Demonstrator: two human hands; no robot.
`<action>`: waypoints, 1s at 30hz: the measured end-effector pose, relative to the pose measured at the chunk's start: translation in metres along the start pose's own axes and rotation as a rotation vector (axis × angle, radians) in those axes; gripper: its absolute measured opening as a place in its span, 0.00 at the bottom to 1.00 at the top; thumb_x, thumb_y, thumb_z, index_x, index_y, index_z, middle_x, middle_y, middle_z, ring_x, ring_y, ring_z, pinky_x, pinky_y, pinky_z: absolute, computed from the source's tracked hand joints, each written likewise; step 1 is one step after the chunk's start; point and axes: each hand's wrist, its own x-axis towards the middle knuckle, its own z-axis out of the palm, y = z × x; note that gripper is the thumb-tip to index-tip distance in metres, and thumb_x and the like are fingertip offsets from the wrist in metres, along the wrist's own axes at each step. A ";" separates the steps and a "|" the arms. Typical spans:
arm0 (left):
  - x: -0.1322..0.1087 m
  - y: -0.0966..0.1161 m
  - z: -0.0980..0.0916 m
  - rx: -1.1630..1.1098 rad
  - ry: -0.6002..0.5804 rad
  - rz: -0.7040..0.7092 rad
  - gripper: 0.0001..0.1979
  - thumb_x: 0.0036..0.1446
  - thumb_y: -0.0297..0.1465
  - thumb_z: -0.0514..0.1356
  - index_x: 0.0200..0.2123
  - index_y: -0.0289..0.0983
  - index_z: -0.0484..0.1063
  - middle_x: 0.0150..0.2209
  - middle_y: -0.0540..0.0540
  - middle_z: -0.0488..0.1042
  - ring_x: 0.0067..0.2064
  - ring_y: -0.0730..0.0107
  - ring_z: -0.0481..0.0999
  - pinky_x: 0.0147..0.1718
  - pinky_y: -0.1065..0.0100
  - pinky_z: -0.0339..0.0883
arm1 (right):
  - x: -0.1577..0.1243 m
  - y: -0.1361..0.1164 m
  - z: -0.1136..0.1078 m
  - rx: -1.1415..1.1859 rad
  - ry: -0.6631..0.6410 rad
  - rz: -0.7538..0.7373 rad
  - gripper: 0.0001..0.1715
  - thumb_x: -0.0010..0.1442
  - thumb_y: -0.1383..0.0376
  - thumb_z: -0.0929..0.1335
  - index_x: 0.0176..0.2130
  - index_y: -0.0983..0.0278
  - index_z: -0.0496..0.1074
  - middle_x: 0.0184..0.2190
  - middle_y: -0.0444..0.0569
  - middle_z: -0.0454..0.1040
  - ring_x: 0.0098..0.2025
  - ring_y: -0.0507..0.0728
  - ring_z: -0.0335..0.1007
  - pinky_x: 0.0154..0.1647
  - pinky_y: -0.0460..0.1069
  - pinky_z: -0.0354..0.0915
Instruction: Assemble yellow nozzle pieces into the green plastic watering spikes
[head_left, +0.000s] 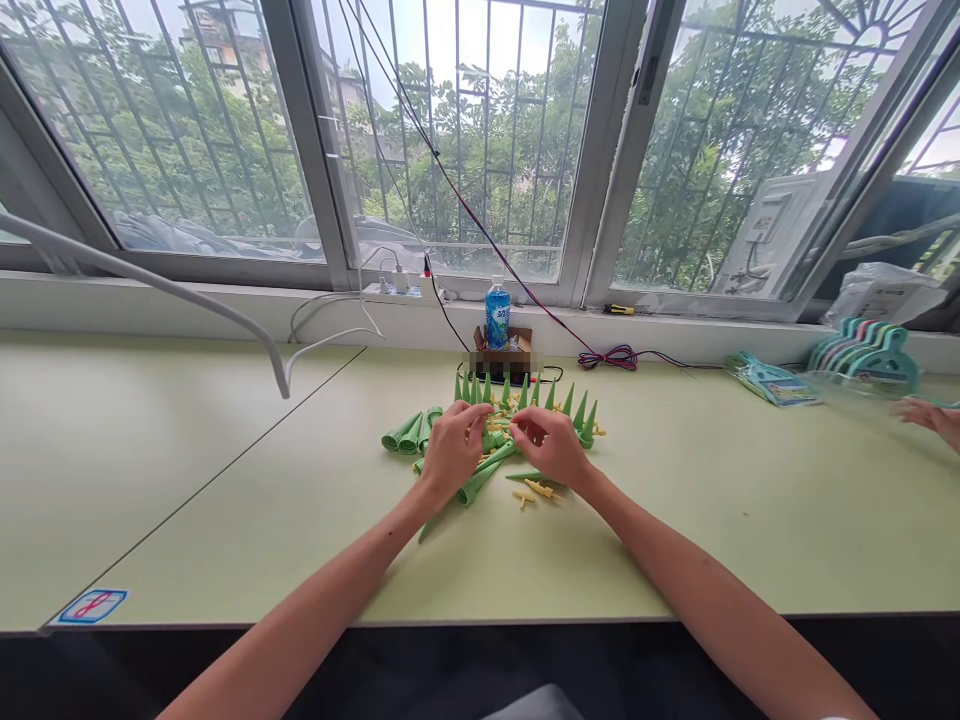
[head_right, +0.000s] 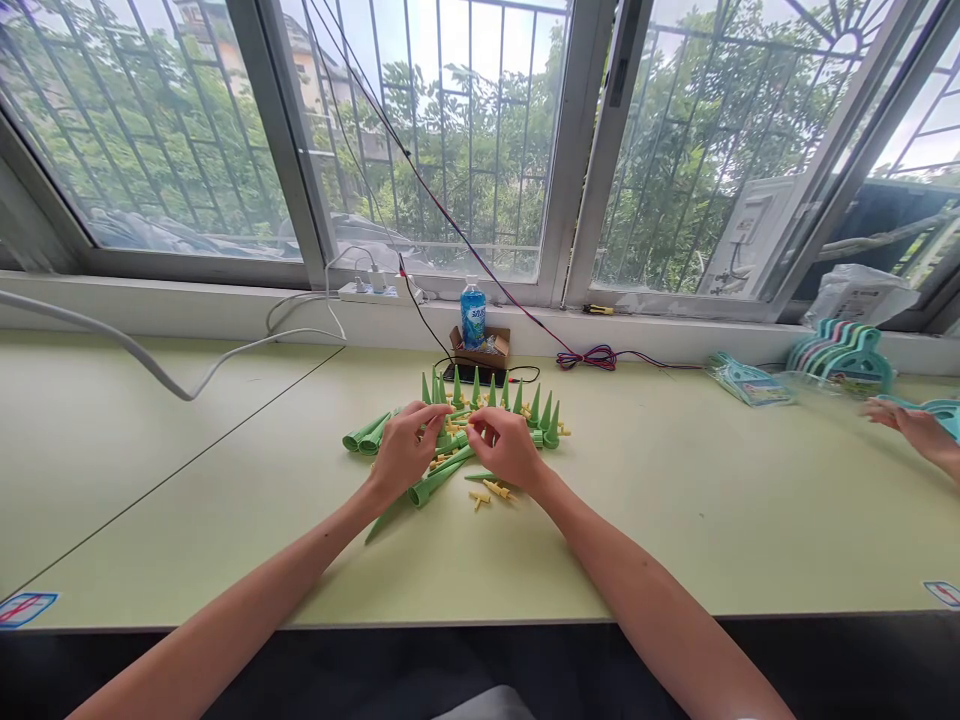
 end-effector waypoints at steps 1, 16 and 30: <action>0.000 0.001 0.000 -0.002 0.002 0.004 0.16 0.65 0.33 0.50 0.44 0.39 0.77 0.34 0.46 0.72 0.31 0.71 0.71 0.32 0.70 0.65 | 0.000 0.000 0.000 -0.003 0.000 -0.007 0.07 0.59 0.64 0.65 0.32 0.64 0.71 0.23 0.43 0.69 0.21 0.49 0.59 0.24 0.45 0.59; 0.000 0.002 0.002 0.032 0.001 0.059 0.13 0.64 0.30 0.52 0.43 0.39 0.76 0.34 0.47 0.72 0.32 0.71 0.71 0.34 0.69 0.65 | -0.001 0.003 0.002 0.035 -0.038 -0.040 0.07 0.60 0.64 0.67 0.36 0.65 0.73 0.26 0.46 0.73 0.22 0.49 0.60 0.24 0.45 0.61; -0.001 0.002 0.003 -0.011 -0.017 0.073 0.13 0.63 0.29 0.51 0.43 0.40 0.76 0.33 0.48 0.70 0.31 0.73 0.70 0.31 0.71 0.65 | -0.002 0.006 0.004 0.058 -0.081 -0.029 0.08 0.61 0.62 0.67 0.37 0.64 0.73 0.29 0.47 0.74 0.23 0.49 0.61 0.24 0.45 0.61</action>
